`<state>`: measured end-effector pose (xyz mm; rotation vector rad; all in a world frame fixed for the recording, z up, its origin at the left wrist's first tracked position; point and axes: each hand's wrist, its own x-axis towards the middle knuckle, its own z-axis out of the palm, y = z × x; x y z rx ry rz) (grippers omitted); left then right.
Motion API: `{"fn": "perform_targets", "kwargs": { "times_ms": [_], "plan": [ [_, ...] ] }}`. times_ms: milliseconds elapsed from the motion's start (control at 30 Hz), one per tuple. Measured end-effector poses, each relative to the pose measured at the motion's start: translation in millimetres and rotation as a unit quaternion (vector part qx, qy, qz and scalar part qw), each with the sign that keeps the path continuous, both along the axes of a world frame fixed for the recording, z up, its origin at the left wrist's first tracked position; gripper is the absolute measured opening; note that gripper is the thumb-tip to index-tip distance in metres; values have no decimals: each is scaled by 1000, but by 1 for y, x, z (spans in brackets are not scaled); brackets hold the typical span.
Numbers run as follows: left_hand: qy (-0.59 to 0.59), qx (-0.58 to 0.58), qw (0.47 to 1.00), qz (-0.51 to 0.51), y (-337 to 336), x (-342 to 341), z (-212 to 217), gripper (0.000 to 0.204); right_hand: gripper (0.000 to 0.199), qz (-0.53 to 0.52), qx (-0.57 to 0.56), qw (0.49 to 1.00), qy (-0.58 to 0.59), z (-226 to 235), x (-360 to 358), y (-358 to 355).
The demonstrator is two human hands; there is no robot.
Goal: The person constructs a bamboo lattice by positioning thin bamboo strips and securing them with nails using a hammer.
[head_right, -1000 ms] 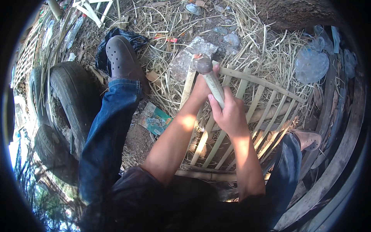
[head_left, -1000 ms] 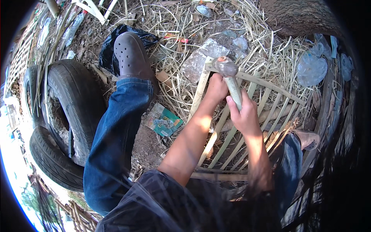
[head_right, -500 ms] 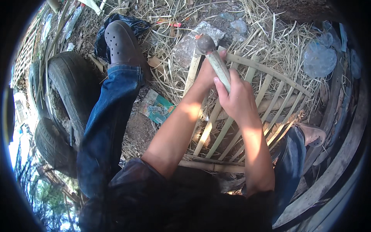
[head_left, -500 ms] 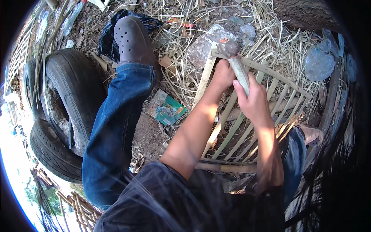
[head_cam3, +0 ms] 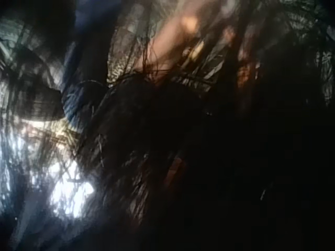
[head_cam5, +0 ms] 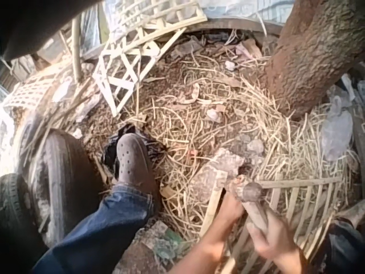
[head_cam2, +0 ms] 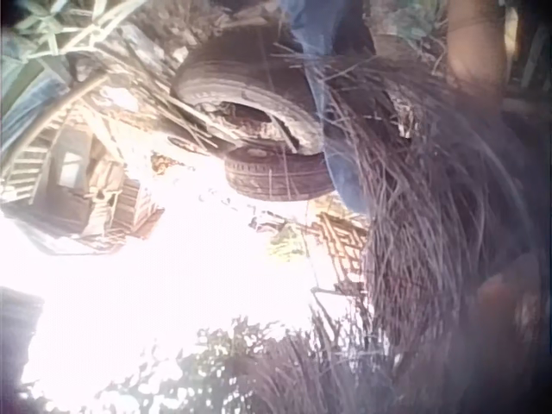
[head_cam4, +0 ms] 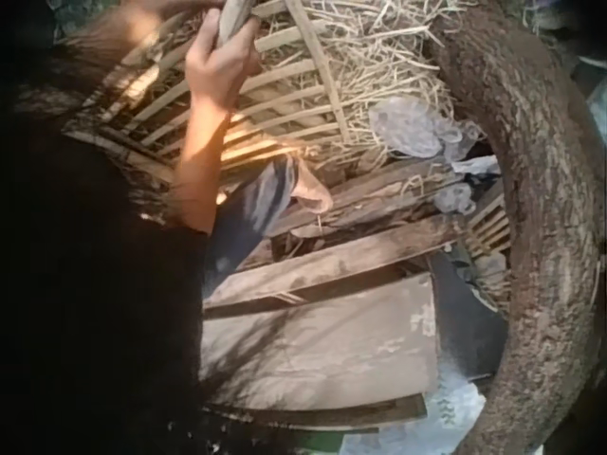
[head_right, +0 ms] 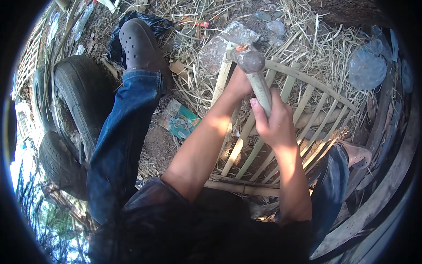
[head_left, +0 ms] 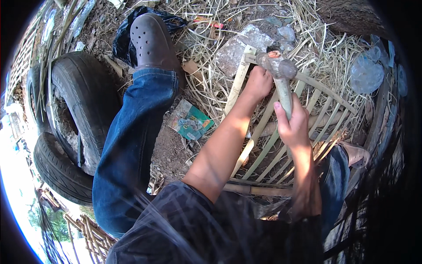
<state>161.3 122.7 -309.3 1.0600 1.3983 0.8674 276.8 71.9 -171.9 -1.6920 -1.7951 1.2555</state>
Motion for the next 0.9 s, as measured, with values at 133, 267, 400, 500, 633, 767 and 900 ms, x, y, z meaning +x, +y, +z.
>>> {"fn": "perform_targets", "kwargs": {
  "times_ms": [133,267,400,500,633,767,900],
  "plan": [
    [-54,44,998,-7,-3,-1,8,29,27,-60,33,996,61,-24,-3,-19],
    [-48,18,998,42,-4,-1,13,32,26,-67,-64,993,72,-18,-12,-8],
    [-113,-83,989,49,-2,-3,8,38,25,-77,-91,985,122,-30,-21,1],
    [-97,-116,987,45,-2,-4,-1,40,25,-106,-182,961,181,-19,-28,14],
    [15,-99,994,35,-2,4,12,41,29,-230,-250,891,302,-17,-19,-7],
    [3,-36,998,48,-2,-1,5,38,31,-290,-282,854,328,0,-38,-11],
    [-37,-144,987,53,1,6,-1,49,30,-239,-361,838,333,4,-63,0]
  ]
}}
